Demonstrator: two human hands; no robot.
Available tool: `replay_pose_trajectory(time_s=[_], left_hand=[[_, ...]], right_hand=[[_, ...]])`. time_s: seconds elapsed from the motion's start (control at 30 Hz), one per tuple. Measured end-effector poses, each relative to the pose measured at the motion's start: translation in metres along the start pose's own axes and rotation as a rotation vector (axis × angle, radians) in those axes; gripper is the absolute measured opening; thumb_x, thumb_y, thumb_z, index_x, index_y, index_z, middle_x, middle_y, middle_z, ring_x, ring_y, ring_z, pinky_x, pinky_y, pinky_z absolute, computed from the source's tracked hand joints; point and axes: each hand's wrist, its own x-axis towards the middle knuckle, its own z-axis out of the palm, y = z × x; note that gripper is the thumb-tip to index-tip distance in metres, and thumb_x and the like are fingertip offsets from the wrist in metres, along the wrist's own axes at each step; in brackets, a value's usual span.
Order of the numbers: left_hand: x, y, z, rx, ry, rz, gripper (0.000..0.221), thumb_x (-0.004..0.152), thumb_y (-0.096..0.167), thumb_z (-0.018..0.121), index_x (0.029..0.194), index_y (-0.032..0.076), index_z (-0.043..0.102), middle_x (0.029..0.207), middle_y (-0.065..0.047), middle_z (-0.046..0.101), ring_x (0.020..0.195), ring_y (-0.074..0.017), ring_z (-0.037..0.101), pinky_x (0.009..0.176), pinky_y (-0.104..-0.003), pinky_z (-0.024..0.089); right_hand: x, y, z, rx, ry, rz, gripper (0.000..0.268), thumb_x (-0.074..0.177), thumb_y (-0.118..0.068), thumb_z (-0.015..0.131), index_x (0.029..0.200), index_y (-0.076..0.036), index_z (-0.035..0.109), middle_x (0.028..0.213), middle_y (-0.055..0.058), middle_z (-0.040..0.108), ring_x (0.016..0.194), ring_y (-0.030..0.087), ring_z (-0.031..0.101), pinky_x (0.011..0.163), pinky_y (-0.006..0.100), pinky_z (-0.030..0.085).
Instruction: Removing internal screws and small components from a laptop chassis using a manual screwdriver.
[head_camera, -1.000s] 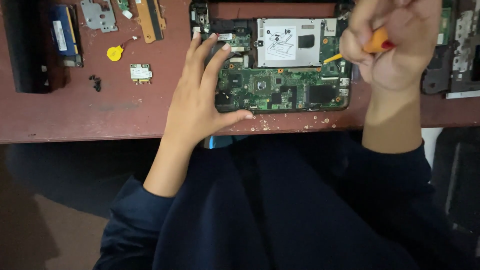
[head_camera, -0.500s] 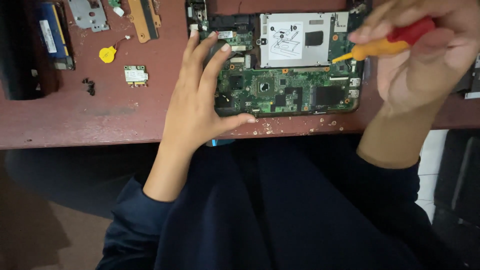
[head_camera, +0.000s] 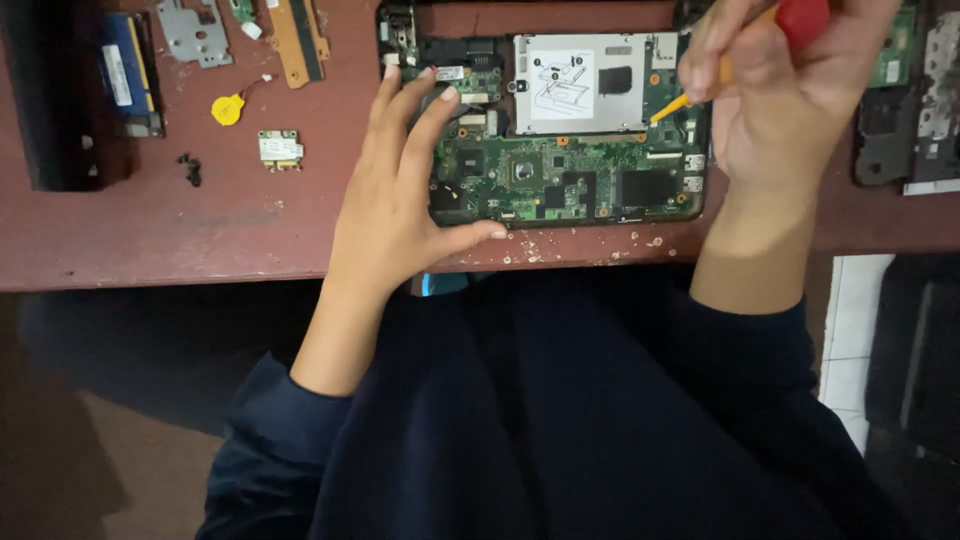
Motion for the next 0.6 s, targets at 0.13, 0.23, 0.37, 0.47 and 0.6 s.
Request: replay_pose_trajectory(time_s=[0.13, 0.23, 0.37, 0.47, 0.6], left_hand=[[-0.001, -0.001, 0.002, -0.002, 0.002, 0.008, 0.102, 0.093, 0.071, 0.075, 0.162, 0.015, 0.025, 0.167, -0.016, 0.029, 0.161, -0.0437, 0.017, 0.128, -0.069, 0.038], [0.0, -0.001, 0.001, 0.007, 0.003, 0.014, 0.103, 0.092, 0.071, 0.075, 0.162, 0.015, 0.025, 0.166, -0.017, 0.03, 0.161, -0.0434, 0.017, 0.127, -0.068, 0.04], [0.0, 0.001, 0.0, 0.011, 0.005, 0.022, 0.1, 0.094, 0.069, 0.074, 0.161, 0.015, 0.025, 0.166, -0.017, 0.031, 0.161, -0.0433, 0.018, 0.127, -0.069, 0.039], [0.0, 0.001, 0.0, 0.004, 0.01, 0.024, 0.101, 0.092, 0.068, 0.076, 0.16, 0.012, 0.026, 0.165, -0.019, 0.031, 0.16, -0.0459, 0.02, 0.127, -0.069, 0.037], [-0.001, 0.002, 0.001, 0.025, 0.012, 0.011, 0.1, 0.092, 0.07, 0.073, 0.16, 0.013, 0.027, 0.165, -0.017, 0.031, 0.16, -0.0439, 0.021, 0.125, -0.069, 0.041]], right_hand=[[-0.007, -0.001, -0.001, 0.013, 0.087, -0.002, 0.03, 0.117, -0.024, 0.052, 0.145, -0.017, 0.045, 0.112, 0.021, 0.047, 0.089, 0.036, 0.053, 0.077, 0.049, 0.053], [-0.008, -0.009, 0.002, -0.041, 0.115, 0.055, 0.035, 0.119, -0.036, 0.051, 0.143, -0.011, 0.045, 0.12, 0.019, 0.05, 0.101, 0.036, 0.057, 0.095, 0.053, 0.06], [-0.008, -0.013, 0.006, 0.004, 0.084, 0.094, 0.03, 0.124, -0.037, 0.039, 0.133, -0.009, 0.046, 0.117, 0.015, 0.055, 0.104, 0.029, 0.059, 0.103, 0.045, 0.06], [-0.005, -0.005, 0.011, 0.185, 0.071, 0.123, 0.033, 0.121, -0.043, 0.04, 0.138, -0.015, 0.048, 0.102, 0.011, 0.054, 0.084, 0.019, 0.055, 0.078, 0.03, 0.051], [-0.019, 0.019, -0.007, 0.188, 0.041, 0.102, 0.059, 0.109, -0.013, 0.062, 0.162, -0.031, 0.042, 0.104, 0.018, 0.046, 0.08, 0.024, 0.046, 0.074, 0.034, 0.044]])
